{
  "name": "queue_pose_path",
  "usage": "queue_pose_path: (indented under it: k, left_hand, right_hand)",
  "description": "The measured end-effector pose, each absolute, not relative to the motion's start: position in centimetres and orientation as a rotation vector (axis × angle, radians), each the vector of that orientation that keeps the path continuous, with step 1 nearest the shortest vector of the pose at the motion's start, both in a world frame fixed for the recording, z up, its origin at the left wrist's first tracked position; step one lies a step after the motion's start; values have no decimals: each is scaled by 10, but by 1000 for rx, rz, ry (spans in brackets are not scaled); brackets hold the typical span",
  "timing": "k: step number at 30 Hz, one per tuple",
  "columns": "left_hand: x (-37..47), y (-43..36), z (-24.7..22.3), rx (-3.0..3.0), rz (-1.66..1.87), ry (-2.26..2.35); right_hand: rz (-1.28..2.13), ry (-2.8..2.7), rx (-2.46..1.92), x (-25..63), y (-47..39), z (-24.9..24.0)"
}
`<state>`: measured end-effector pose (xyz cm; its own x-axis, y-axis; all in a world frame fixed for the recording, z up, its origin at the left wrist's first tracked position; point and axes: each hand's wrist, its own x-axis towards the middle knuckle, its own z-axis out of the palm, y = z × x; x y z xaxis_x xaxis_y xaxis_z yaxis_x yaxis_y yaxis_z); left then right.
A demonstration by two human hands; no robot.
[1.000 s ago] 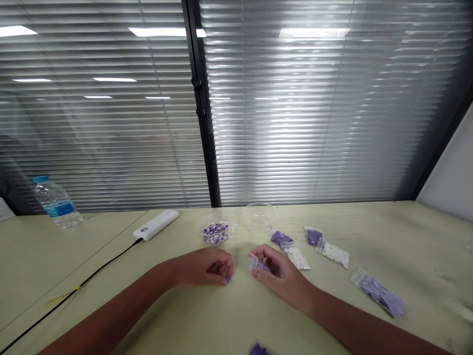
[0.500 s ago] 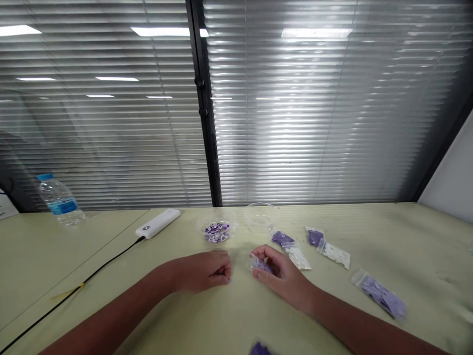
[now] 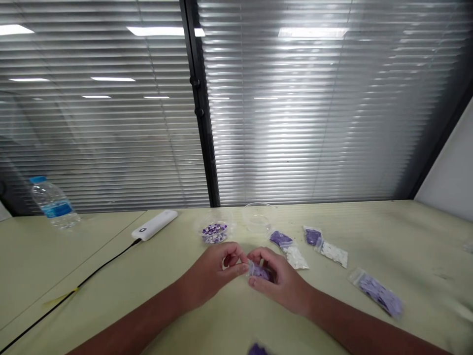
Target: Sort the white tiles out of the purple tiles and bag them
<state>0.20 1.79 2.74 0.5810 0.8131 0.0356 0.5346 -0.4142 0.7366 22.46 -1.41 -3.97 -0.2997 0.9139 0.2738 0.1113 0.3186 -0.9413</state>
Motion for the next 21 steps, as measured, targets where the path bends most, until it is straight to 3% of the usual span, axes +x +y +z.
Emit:
queue_pose_path:
  k: [11, 21]
  left_hand:
    - [-3, 30, 29, 2118, 485, 1060]
    - [-49, 58, 44, 2305, 61, 1102]
  right_hand:
    - [1171, -1659, -948, 226, -14, -36]
    - [1175, -1656, -991, 226, -15, -38]
